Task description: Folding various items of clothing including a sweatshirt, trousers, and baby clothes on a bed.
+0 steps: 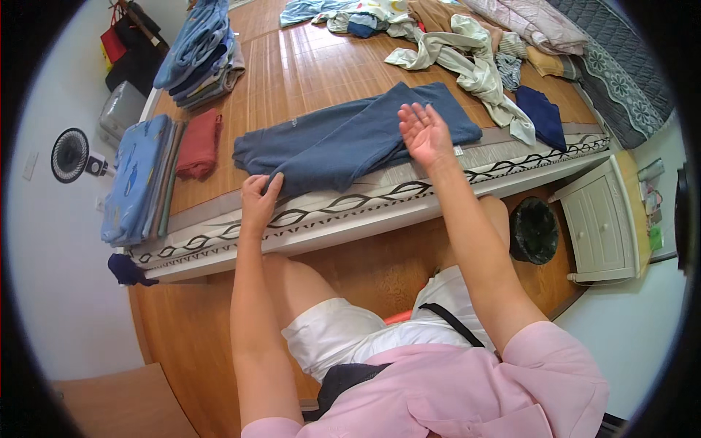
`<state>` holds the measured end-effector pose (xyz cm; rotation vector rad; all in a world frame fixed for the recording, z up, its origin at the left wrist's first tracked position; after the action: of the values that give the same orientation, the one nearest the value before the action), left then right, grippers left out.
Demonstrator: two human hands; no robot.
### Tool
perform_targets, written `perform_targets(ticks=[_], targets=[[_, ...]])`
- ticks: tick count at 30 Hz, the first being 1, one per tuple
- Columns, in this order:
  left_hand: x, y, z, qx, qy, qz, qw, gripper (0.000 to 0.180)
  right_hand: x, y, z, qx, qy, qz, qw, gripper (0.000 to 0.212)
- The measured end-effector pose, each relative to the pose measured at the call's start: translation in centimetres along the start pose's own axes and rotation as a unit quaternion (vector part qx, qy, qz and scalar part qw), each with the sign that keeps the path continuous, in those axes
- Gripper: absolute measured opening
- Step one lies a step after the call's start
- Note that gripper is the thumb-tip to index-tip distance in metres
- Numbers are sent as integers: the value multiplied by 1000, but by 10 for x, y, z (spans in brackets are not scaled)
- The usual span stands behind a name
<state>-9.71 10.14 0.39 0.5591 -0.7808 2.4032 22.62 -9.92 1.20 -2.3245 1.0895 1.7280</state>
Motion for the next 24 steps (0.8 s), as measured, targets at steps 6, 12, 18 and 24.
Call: perform_targets(ticks=[6,12,18,24], targets=[[-8,1,-16,-2,10,-6,1000,35,-5,-31,-93,246,584,169,755,53],[-7,3,-23,41,36,-9,998,36,-29,-80,-87,85,877,198,430,70],[-2,-7,-6,65,95,-119,986,32,-75,-99,-82,-3,787,93,610,62],[6,0,0,82,190,-88,974,29,-193,-62,-82,110,608,-115,778,17]])
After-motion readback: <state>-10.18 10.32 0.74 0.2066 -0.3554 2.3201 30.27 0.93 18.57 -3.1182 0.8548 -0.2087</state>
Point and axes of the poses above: each hand's wrist, its own y-axis away from the middle knuckle, its own x-axis out of the back of the hand, z = x × y, the point moved 4 cm from there along -y, towards the middle knuckle, and after that the axes turned 8 degrees about -x, right-handed, at the moved point
